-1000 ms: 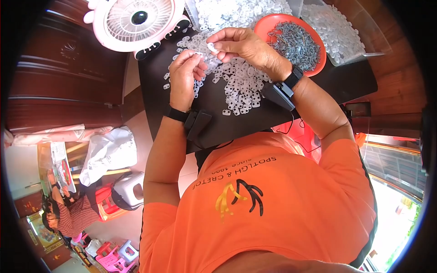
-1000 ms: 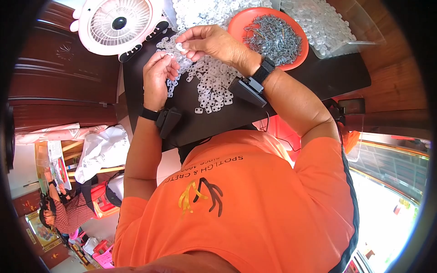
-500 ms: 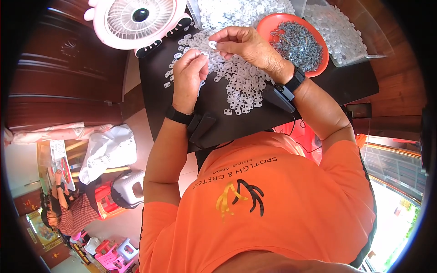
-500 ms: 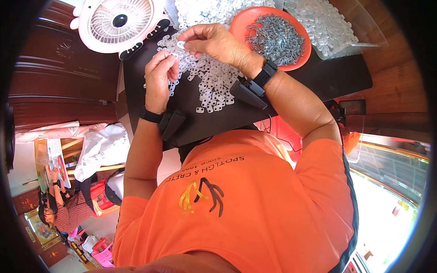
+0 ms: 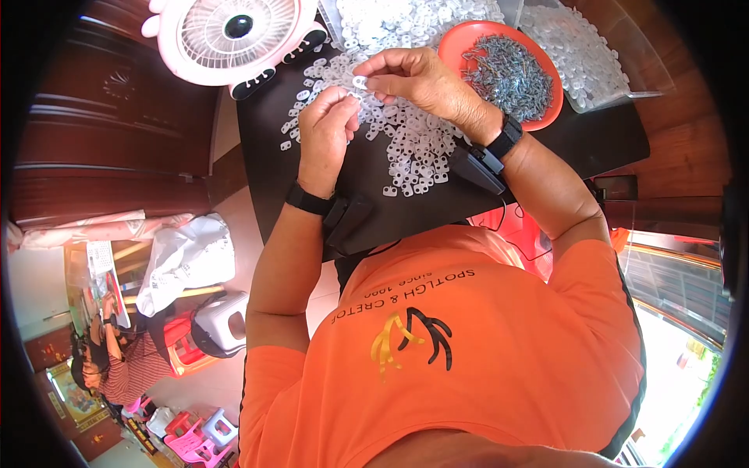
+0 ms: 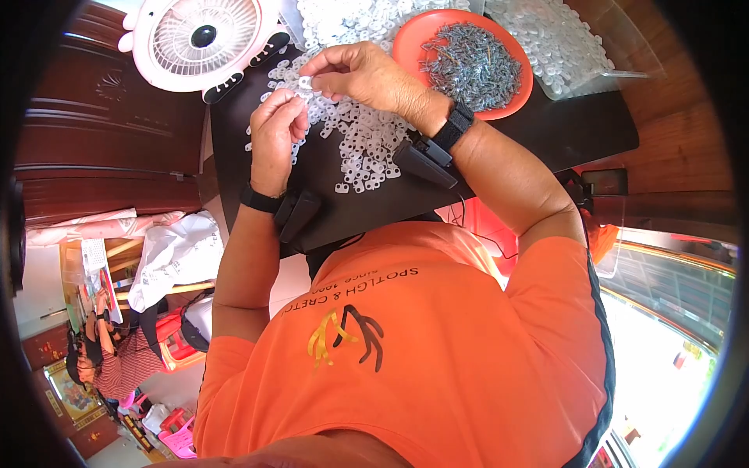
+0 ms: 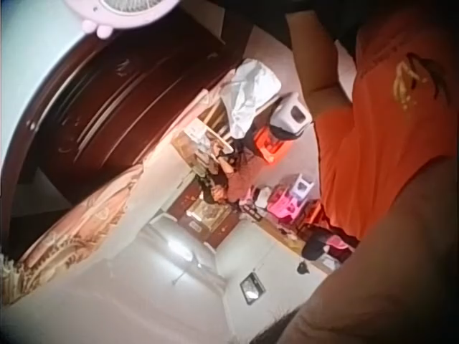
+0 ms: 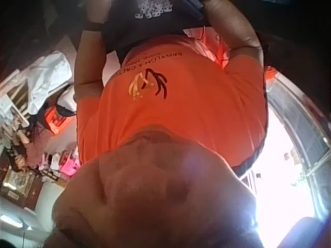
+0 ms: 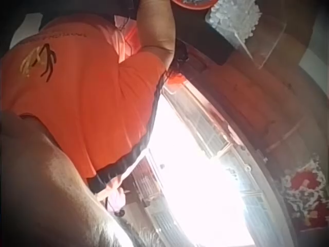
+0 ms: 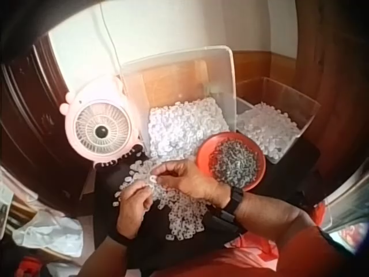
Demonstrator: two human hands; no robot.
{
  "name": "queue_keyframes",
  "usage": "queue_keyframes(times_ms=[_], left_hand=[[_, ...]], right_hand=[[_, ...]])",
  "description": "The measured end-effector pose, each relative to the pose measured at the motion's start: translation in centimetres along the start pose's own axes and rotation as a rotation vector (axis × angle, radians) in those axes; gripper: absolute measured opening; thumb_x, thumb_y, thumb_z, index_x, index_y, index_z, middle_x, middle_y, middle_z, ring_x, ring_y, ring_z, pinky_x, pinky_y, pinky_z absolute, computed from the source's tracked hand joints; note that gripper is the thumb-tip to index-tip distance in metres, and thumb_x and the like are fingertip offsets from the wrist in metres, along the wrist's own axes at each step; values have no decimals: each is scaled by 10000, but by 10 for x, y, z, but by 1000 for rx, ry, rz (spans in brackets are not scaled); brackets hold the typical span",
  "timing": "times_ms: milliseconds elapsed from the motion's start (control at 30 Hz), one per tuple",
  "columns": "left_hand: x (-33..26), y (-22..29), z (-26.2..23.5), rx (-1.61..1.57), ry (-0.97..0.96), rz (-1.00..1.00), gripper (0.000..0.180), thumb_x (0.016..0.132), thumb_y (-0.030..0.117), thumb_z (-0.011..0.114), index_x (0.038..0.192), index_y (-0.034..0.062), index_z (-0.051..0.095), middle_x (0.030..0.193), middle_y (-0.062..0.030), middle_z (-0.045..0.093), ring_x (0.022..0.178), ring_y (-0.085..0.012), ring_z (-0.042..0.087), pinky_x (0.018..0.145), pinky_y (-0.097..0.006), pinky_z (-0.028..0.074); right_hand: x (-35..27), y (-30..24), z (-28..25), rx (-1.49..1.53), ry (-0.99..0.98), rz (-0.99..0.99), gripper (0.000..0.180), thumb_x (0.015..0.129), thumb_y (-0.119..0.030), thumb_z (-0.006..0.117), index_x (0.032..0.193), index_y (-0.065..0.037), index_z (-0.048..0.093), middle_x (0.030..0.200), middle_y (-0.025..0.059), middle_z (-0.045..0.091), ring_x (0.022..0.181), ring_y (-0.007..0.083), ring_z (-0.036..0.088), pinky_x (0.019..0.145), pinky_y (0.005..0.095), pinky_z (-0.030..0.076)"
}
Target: Manually assembling small white plastic clips and pins at a workbench.
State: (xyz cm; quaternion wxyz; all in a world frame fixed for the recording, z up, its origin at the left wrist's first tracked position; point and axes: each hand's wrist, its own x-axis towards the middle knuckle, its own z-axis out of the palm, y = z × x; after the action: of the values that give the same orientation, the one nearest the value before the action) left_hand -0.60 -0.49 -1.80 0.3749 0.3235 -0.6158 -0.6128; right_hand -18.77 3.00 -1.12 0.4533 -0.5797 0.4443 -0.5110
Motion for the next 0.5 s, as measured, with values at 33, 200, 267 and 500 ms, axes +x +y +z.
queue_keyframes(times_ms=[33, 200, 267, 500], left_hand=[[0, 0, 0, 0, -1, -1, 142, 858, 130, 545, 788, 12, 578, 619, -11, 515, 528, -60, 439, 484, -198, 331], [0, -1, 0, -21, 5, 0, 137, 858, 126, 547, 811, 3, 586, 639, -13, 527, 533, -62, 452, 479, -198, 343], [0, -2, 0, -26, 4, -3, 136, 857, 125, 548, 812, 3, 587, 641, -13, 528, 534, -62, 454, 479, -198, 345], [-1, -1, 3, -39, 19, 2, 149, 859, 137, 549, 806, 3, 587, 635, -8, 524, 532, -58, 455, 479, -194, 345]], right_hand=[[0, 0, 0, 0, 1, 0, 213, 866, -64, 602, 1073, -32, 639, 877, 2, 638, 752, 48, 564, 682, 203, 481], [-1, -2, 2, -41, 15, -16, 210, 859, -68, 615, 1064, -30, 642, 868, -1, 641, 754, 46, 567, 681, 201, 482], [-1, -2, 2, -39, 16, -13, 210, 858, -68, 618, 1062, -29, 642, 868, -1, 642, 755, 46, 567, 683, 201, 482], [-2, -1, 6, -68, 11, -13, 212, 850, -58, 625, 1059, -25, 639, 878, -5, 641, 773, 48, 571, 704, 202, 480]])
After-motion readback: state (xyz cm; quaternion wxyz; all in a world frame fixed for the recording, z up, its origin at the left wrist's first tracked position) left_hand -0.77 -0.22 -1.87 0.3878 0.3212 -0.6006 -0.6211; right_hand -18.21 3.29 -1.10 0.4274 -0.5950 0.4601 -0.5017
